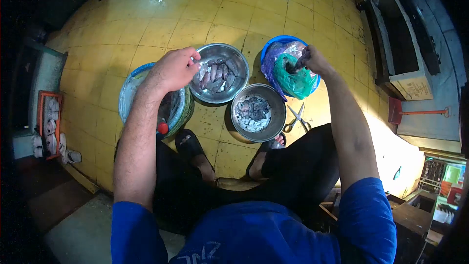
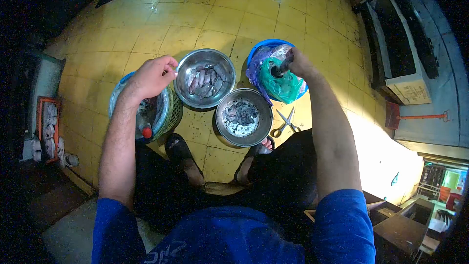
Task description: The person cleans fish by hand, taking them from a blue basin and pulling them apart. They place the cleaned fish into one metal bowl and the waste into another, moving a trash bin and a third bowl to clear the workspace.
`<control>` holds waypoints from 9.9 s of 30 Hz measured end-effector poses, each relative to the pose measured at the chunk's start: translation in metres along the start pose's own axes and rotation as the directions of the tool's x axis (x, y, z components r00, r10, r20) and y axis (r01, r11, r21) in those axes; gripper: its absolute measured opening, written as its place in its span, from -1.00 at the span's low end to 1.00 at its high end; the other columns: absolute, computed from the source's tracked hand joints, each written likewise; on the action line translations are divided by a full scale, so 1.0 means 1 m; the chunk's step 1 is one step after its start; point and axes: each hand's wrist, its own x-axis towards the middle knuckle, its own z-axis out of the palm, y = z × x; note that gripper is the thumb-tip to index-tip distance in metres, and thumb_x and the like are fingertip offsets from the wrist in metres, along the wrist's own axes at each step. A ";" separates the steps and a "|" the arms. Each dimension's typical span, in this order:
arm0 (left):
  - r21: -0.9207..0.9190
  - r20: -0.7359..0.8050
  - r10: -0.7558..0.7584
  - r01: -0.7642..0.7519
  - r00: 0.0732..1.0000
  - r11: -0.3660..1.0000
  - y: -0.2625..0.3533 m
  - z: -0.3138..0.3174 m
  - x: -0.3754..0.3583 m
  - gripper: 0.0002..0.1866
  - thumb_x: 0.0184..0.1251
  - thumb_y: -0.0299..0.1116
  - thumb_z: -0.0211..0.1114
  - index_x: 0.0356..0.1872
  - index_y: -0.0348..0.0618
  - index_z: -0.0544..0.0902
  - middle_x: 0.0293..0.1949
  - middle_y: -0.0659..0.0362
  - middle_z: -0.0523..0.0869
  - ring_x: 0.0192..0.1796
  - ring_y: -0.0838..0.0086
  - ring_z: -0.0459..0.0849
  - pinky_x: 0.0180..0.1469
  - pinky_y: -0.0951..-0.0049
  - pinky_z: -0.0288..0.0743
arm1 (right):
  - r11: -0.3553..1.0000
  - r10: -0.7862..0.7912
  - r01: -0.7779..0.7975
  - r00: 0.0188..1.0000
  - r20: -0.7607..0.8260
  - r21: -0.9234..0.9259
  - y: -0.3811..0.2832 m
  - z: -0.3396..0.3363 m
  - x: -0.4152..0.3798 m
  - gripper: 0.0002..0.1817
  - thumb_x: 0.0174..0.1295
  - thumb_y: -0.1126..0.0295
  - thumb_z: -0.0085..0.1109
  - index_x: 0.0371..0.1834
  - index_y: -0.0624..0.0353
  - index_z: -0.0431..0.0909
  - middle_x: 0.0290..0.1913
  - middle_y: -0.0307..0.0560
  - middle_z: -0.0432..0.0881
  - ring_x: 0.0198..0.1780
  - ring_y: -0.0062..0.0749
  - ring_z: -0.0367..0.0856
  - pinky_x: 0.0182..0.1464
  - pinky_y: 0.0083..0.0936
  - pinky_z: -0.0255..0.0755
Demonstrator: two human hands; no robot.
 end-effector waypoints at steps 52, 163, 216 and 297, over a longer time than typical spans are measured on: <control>0.128 0.431 0.160 -0.236 0.888 0.963 0.062 0.133 -0.009 -0.62 0.43 -0.09 0.16 -0.09 -0.27 0.54 -0.11 -0.18 0.68 0.04 -0.02 0.65 0.07 0.00 0.50 | 0.825 -0.263 0.562 0.464 0.846 -0.052 -0.108 0.089 -0.085 -0.69 0.30 0.26 0.02 -0.11 0.30 0.58 -0.25 0.17 0.68 -0.17 -0.02 0.66 -0.08 -0.14 0.48; 0.012 -0.017 0.056 -0.056 0.998 0.998 0.014 0.082 0.018 -0.44 0.30 -0.22 0.31 0.26 -0.25 0.45 0.26 -0.11 0.51 0.32 0.09 0.48 0.36 0.21 0.35 | 0.818 0.251 -0.058 0.931 0.265 -0.572 0.046 0.110 0.026 -0.55 0.06 0.33 0.21 0.07 0.19 0.65 0.15 0.14 0.62 0.21 -0.06 0.58 0.22 -0.27 0.46; -0.930 0.258 -0.011 0.251 0.966 0.267 0.052 0.138 0.009 -0.76 0.29 -0.59 0.29 -0.08 -0.20 0.47 -0.15 0.13 0.65 -0.15 0.41 0.74 -0.13 0.42 0.70 | 0.944 -0.331 0.261 0.720 0.610 0.203 -0.120 0.053 -0.098 -0.68 0.27 0.30 0.31 -0.02 0.22 0.53 -0.10 -0.10 0.67 -0.06 -0.37 0.61 0.01 -0.33 0.46; 0.473 -0.046 -0.034 0.052 0.998 0.879 -0.011 0.117 0.027 -0.42 0.25 -0.34 0.23 0.31 -0.24 0.36 0.25 -0.22 0.47 0.27 -0.01 0.52 0.31 0.09 0.39 | 0.812 -0.122 0.118 0.992 -0.033 0.572 -0.157 0.042 -0.097 -0.80 0.23 0.44 0.26 -0.16 0.35 0.64 -0.37 -0.12 0.70 -0.38 -0.54 0.62 -0.28 -0.56 0.52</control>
